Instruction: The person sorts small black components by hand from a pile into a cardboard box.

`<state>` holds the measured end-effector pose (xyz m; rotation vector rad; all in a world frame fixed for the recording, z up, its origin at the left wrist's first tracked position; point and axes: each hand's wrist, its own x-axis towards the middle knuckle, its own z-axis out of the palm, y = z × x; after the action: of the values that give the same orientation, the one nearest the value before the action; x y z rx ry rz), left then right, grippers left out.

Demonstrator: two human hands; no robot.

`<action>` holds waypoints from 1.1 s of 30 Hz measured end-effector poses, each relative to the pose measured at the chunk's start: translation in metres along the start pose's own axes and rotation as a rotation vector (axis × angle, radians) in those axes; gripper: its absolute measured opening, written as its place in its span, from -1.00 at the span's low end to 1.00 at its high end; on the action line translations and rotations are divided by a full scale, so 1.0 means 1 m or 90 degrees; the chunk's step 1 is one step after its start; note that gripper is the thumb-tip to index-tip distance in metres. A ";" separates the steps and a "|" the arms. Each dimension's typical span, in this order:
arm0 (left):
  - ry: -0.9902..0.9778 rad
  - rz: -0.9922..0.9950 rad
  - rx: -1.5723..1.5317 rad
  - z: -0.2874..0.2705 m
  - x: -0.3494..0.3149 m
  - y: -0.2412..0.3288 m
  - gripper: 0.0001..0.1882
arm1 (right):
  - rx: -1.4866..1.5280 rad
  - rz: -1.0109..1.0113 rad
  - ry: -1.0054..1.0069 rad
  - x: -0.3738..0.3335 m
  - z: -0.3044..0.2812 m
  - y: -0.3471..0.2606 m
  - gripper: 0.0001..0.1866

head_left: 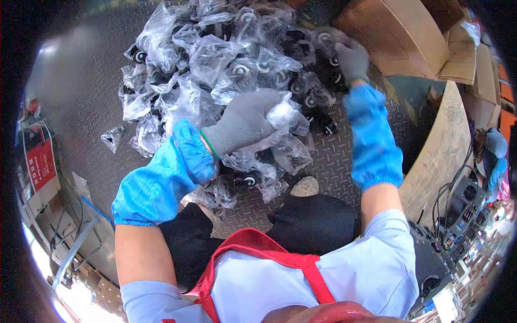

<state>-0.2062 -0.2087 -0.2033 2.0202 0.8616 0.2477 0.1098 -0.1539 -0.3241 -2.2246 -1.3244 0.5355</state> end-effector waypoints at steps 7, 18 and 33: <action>0.030 0.036 -0.005 0.013 0.006 -0.001 -0.65 | 0.220 -0.036 0.009 -0.054 -0.076 -0.010 -0.69; 0.013 0.004 -0.025 0.041 0.044 0.017 -0.37 | 0.455 0.148 -0.406 -0.132 -0.122 -0.086 -0.66; -0.012 -0.047 -0.021 0.033 0.013 0.005 -0.72 | -0.060 0.025 -0.199 -0.022 0.025 -0.019 -0.44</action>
<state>-0.1787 -0.2241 -0.2197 1.9525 0.9132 0.1997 0.0733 -0.1603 -0.3312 -2.3167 -1.4868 0.8807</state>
